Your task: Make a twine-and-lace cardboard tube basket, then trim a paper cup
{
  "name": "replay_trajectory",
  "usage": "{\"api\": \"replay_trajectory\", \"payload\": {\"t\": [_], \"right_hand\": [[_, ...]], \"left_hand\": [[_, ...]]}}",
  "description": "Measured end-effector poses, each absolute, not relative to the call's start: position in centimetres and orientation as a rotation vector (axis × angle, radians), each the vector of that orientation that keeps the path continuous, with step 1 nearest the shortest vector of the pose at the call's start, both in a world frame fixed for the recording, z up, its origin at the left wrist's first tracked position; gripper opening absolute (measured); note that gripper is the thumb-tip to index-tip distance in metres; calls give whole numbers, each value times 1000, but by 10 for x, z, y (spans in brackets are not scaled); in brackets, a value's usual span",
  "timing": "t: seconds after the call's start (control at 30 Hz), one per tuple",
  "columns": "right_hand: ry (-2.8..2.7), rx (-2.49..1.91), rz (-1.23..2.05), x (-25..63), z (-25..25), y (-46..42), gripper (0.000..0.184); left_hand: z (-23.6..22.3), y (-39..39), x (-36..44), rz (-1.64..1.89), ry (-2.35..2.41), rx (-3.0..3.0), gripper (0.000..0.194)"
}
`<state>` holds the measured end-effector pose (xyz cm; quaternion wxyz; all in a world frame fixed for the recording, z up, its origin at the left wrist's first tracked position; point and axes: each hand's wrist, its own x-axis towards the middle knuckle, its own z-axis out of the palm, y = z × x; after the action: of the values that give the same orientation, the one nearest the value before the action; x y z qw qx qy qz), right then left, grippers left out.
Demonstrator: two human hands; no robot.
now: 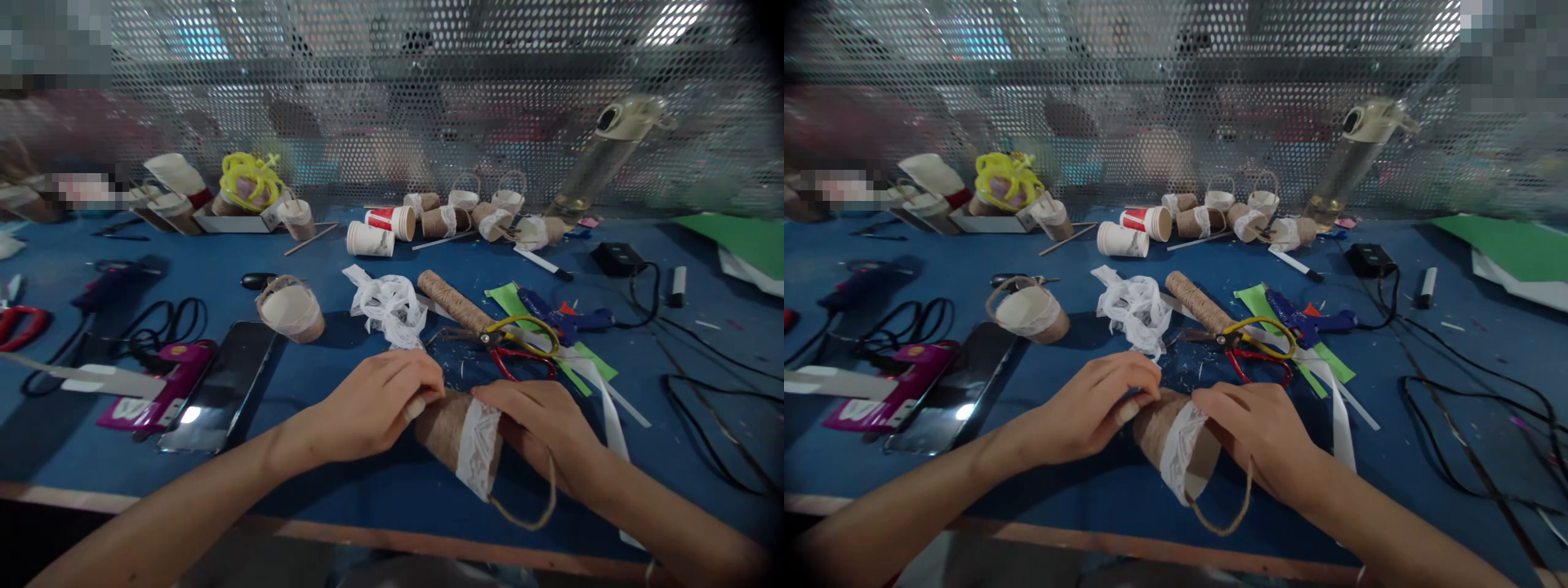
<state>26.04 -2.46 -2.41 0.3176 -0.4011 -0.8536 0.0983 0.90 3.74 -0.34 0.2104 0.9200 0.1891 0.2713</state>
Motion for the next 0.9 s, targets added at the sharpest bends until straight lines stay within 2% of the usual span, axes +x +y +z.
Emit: {"api": "replay_trajectory", "payload": {"t": [0.17,0.33,0.5,0.9], "right_hand": [[-2143,-1120,268,260,-21,-28,24],[-2138,-1103,275,258,-17,-26,23],[-2159,-1103,150,258,-18,-23,20],[-2247,-1086,146,263,-24,-23,18]], "left_hand": [[-2,44,8,761,698,2381,11],[-3,45,7,857,493,2513,13],[0,43,6,953,387,2623,11],[3,46,7,921,198,2963,18]]}}
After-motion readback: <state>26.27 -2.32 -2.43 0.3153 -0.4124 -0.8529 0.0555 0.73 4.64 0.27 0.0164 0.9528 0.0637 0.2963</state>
